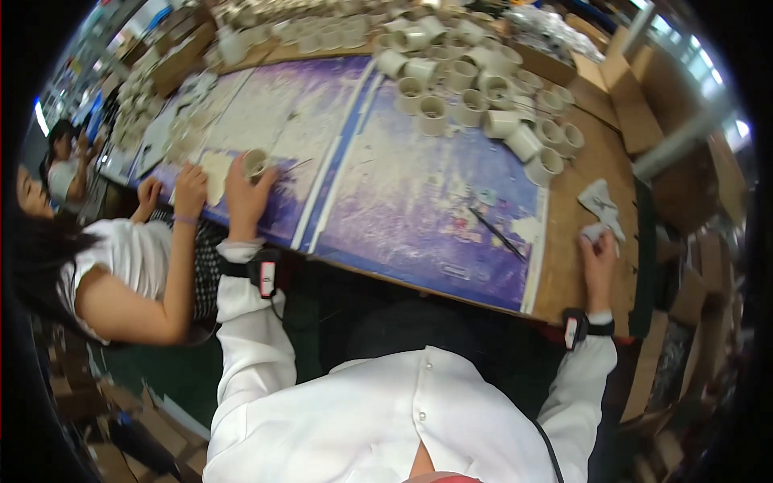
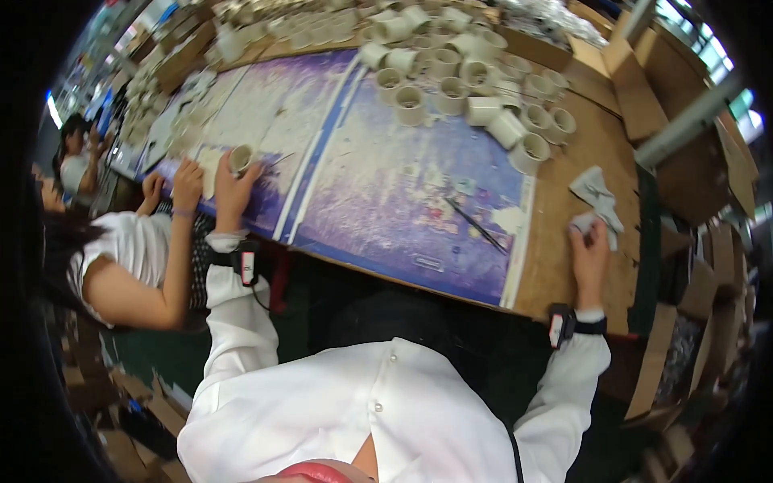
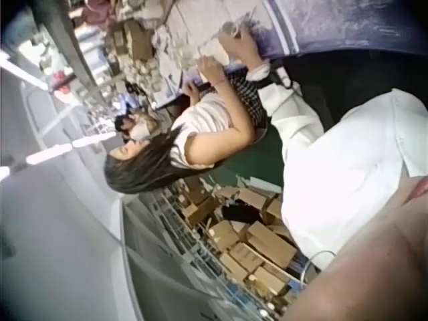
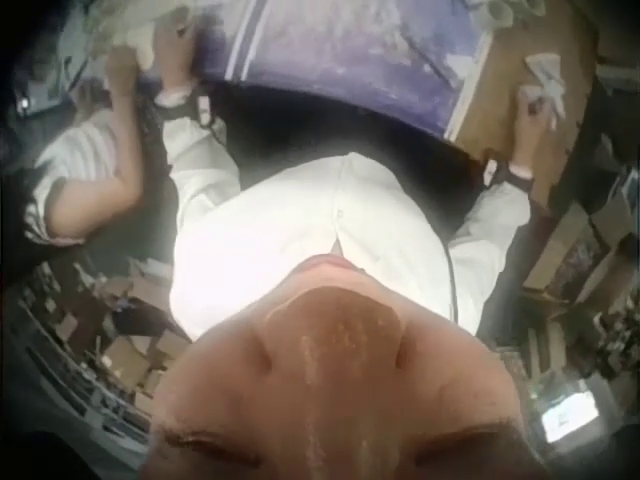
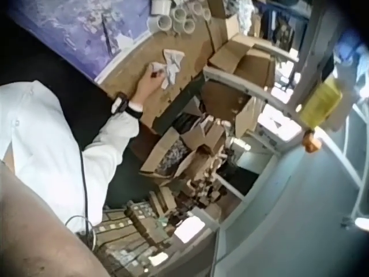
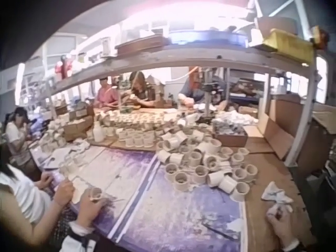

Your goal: The person applies glue to a plastic housing, inserts a motor with wires, and uses tweezers to tuck the wires into internal slots before setting the assembly aside.

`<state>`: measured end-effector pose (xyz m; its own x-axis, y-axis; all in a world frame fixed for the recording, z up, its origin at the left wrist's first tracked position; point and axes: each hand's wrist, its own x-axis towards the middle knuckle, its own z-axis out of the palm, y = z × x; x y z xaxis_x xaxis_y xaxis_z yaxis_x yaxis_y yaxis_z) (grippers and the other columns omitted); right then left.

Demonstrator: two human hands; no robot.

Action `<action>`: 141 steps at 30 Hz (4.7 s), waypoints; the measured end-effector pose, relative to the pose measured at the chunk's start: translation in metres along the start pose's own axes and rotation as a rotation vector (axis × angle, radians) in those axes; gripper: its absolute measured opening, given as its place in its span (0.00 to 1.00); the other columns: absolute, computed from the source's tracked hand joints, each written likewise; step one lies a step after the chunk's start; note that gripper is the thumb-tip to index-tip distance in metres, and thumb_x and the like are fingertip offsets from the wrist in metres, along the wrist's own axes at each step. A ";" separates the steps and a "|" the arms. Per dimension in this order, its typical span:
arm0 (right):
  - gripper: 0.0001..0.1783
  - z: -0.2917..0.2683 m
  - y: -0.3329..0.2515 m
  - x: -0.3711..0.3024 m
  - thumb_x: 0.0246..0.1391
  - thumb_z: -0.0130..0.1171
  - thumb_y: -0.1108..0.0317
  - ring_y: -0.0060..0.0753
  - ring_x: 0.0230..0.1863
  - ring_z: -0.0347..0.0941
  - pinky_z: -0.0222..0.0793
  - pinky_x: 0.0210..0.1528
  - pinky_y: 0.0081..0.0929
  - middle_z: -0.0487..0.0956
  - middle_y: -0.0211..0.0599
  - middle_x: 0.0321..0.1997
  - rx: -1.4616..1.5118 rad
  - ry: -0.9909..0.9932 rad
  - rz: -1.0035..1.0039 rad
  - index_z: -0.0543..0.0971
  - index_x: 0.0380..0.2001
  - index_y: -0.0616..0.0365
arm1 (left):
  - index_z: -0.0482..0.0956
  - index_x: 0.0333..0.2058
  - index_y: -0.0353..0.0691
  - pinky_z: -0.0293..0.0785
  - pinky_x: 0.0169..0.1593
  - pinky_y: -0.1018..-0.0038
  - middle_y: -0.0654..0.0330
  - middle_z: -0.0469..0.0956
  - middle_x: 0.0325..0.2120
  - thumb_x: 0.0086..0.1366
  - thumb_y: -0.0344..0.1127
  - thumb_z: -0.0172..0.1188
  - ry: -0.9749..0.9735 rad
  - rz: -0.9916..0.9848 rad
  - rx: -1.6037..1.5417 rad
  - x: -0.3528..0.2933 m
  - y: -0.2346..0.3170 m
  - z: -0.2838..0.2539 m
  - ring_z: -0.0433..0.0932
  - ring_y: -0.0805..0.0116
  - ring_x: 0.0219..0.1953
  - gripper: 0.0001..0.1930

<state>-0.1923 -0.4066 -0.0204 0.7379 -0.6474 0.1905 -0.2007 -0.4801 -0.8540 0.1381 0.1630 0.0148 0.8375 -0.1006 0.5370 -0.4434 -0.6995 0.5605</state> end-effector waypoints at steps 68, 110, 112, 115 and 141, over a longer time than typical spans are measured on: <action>0.41 0.200 -0.196 0.027 0.39 0.71 0.56 0.50 0.52 0.71 0.65 0.56 0.46 0.75 0.46 0.48 -0.635 -0.375 -0.752 0.70 0.58 0.58 | 0.74 0.48 0.39 0.70 0.56 0.62 0.50 0.78 0.40 0.51 0.33 0.69 -0.658 0.233 -0.341 -0.007 0.154 0.072 0.75 0.50 0.51 0.24; 0.32 0.202 -0.198 0.126 0.44 0.65 0.57 0.50 0.53 0.75 0.72 0.55 0.41 0.78 0.48 0.51 -0.537 -0.462 -0.989 0.76 0.55 0.51 | 0.69 0.60 0.35 0.69 0.60 0.66 0.50 0.74 0.56 0.56 0.40 0.71 -0.692 0.058 -0.552 0.036 0.145 0.054 0.73 0.58 0.59 0.35; 0.29 0.225 -0.210 0.132 0.47 0.65 0.58 0.49 0.56 0.74 0.70 0.57 0.41 0.77 0.49 0.55 -0.375 -0.431 -0.895 0.77 0.55 0.51 | 0.67 0.61 0.34 0.70 0.60 0.66 0.49 0.73 0.56 0.55 0.40 0.72 -0.636 0.151 -0.413 0.021 0.142 0.051 0.73 0.56 0.58 0.37; 0.26 0.260 -0.230 0.129 0.49 0.65 0.59 0.49 0.56 0.73 0.70 0.57 0.41 0.77 0.48 0.55 -0.436 -0.473 -0.746 0.78 0.52 0.51 | 0.66 0.61 0.34 0.70 0.59 0.66 0.47 0.73 0.56 0.53 0.39 0.73 -0.671 0.117 -0.454 -0.001 0.134 0.056 0.74 0.55 0.58 0.39; 0.34 0.186 -0.208 -0.017 0.51 0.68 0.59 0.48 0.45 0.76 0.70 0.51 0.40 0.79 0.45 0.50 -0.366 -0.572 -0.855 0.70 0.60 0.56 | 0.66 0.61 0.39 0.68 0.58 0.60 0.48 0.75 0.51 0.56 0.36 0.70 -0.505 0.174 -0.358 -0.051 0.132 0.059 0.72 0.49 0.56 0.35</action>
<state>-0.0427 -0.1856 0.0641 0.8960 0.3097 0.3183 0.4114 -0.8487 -0.3323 0.0551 0.0340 0.0244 0.7525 -0.5729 0.3249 -0.5921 -0.3724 0.7147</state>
